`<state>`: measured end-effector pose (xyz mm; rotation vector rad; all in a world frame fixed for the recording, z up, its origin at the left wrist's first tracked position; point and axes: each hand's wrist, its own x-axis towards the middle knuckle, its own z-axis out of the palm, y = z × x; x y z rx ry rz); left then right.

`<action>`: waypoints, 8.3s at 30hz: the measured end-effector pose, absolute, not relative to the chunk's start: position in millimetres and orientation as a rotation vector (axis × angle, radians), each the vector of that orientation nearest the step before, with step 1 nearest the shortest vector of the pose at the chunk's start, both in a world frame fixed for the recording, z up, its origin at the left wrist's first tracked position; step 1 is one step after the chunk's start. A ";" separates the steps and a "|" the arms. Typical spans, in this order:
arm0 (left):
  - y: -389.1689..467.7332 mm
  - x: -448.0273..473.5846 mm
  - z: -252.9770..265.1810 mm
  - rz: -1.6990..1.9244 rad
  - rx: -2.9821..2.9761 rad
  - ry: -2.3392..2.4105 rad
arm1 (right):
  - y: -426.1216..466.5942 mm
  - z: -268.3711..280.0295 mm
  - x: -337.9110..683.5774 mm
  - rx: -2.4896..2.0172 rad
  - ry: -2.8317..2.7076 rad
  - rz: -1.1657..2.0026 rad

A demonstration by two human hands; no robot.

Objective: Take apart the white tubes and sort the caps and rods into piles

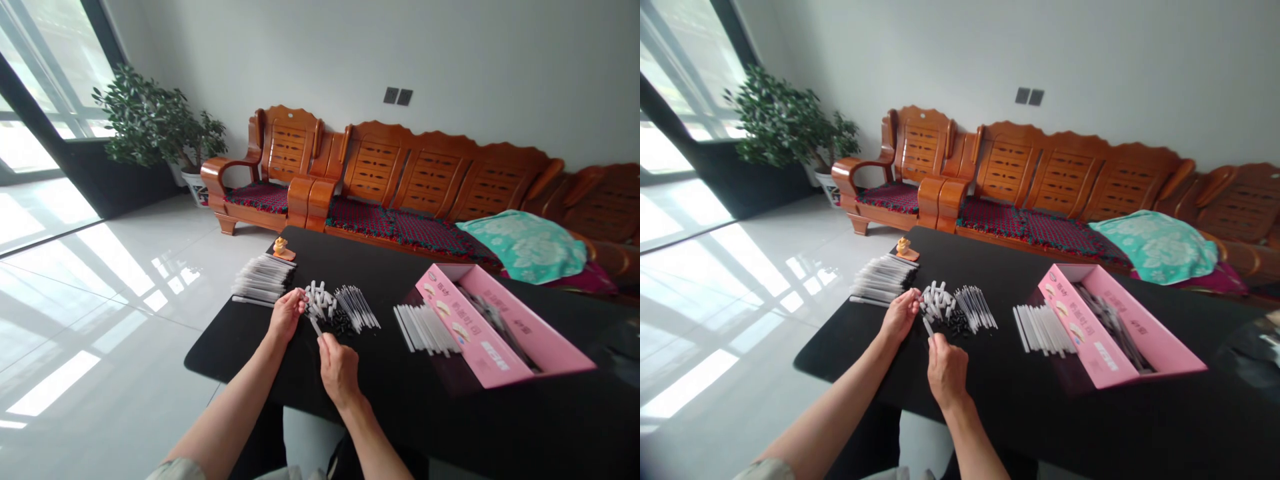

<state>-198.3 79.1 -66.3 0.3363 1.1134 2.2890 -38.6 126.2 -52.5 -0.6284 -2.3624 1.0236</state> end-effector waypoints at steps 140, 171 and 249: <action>78.1 -186.2 -69.2 2.112 0.487 1.391 | 192.2 -81.0 -54.0 -0.191 -2.343 0.208; 78.4 -190.8 -73.7 2.194 0.409 1.408 | 194.1 -80.3 -51.0 -0.262 -2.334 0.251; 72.4 -182.3 -60.9 1.975 0.678 1.286 | 181.4 -62.5 -59.5 -0.284 -2.394 0.314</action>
